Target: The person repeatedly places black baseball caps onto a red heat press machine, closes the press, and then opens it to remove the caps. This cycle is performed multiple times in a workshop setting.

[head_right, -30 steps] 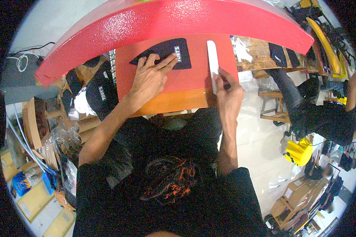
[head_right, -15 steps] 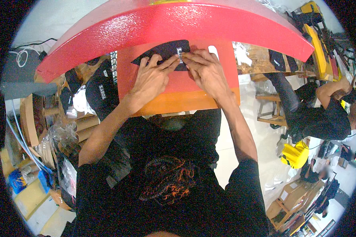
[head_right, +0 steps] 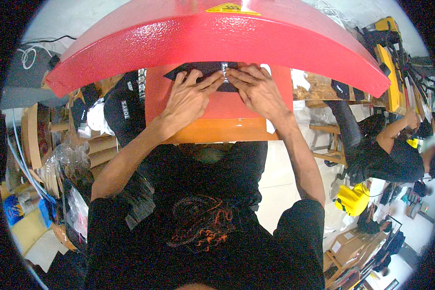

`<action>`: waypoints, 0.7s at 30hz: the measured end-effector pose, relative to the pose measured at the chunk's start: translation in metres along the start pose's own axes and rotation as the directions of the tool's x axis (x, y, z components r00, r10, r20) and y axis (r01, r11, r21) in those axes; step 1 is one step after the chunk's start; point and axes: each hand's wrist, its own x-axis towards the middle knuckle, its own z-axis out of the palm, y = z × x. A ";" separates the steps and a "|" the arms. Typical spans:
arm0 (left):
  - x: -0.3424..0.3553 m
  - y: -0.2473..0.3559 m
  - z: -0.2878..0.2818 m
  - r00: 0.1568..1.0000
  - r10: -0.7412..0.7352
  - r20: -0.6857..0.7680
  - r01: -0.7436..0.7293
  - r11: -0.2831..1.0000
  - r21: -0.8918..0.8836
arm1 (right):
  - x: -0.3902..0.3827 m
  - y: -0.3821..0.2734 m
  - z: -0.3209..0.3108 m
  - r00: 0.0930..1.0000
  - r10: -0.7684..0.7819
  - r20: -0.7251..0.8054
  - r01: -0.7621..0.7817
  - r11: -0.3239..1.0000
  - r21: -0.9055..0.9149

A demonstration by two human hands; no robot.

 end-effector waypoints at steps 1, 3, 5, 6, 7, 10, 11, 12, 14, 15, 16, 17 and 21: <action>0.000 0.000 -0.001 1.000 0.000 0.004 0.000 1.000 0.002 | 0.000 0.000 0.000 1.000 0.000 0.000 0.000 1.000 0.004; -0.001 0.001 -0.002 1.000 0.002 0.010 -0.002 1.000 0.005 | 0.001 0.000 0.000 1.000 0.007 -0.004 -0.007 1.000 0.014; 0.000 0.000 -0.001 1.000 0.003 0.013 -0.003 1.000 -0.004 | 0.002 0.000 0.000 1.000 0.014 -0.014 -0.013 0.999 0.048; 0.000 0.000 -0.001 1.000 0.006 0.014 -0.005 1.000 -0.008 | 0.004 0.001 0.000 1.000 0.017 -0.023 -0.015 0.997 0.078; 0.000 0.000 0.000 1.000 0.005 0.015 -0.005 1.000 -0.009 | 0.006 0.001 0.000 0.999 0.020 -0.031 -0.016 0.994 0.108; -0.001 -0.002 -0.002 1.000 -0.011 0.012 0.011 1.000 -0.023 | 0.012 0.000 -0.001 0.999 -0.013 -0.053 0.016 0.998 0.057; -0.001 -0.001 -0.004 1.000 -0.022 0.008 0.022 0.999 -0.042 | 0.013 0.000 -0.001 0.998 -0.001 -0.060 0.004 0.999 0.043; -0.001 -0.001 -0.006 0.999 -0.033 0.004 0.033 0.998 -0.060 | 0.015 0.000 0.001 0.998 0.009 -0.067 -0.007 0.999 0.031; -0.008 0.001 -0.018 0.991 -0.074 -0.110 0.067 0.995 -0.071 | 0.020 -0.001 0.002 0.996 0.013 -0.087 -0.013 1.000 0.001; -0.012 0.003 -0.025 0.982 -0.089 -0.164 0.076 0.994 -0.083 | 0.022 -0.003 0.004 0.995 0.011 -0.096 -0.013 1.000 -0.016; -0.017 0.007 -0.035 0.978 -0.139 -0.154 0.107 0.974 -0.200 | 0.023 -0.004 0.005 0.994 0.009 -0.105 -0.012 0.999 -0.034; -0.024 0.014 -0.052 0.972 -0.192 -0.137 0.141 0.939 -0.312 | 0.025 -0.004 0.003 0.993 0.012 -0.117 -0.014 1.000 -0.020; -0.053 0.049 -0.131 0.980 -0.200 0.003 0.089 0.422 -0.902 | 0.027 -0.012 -0.001 0.983 0.049 -0.176 -0.052 0.999 -0.007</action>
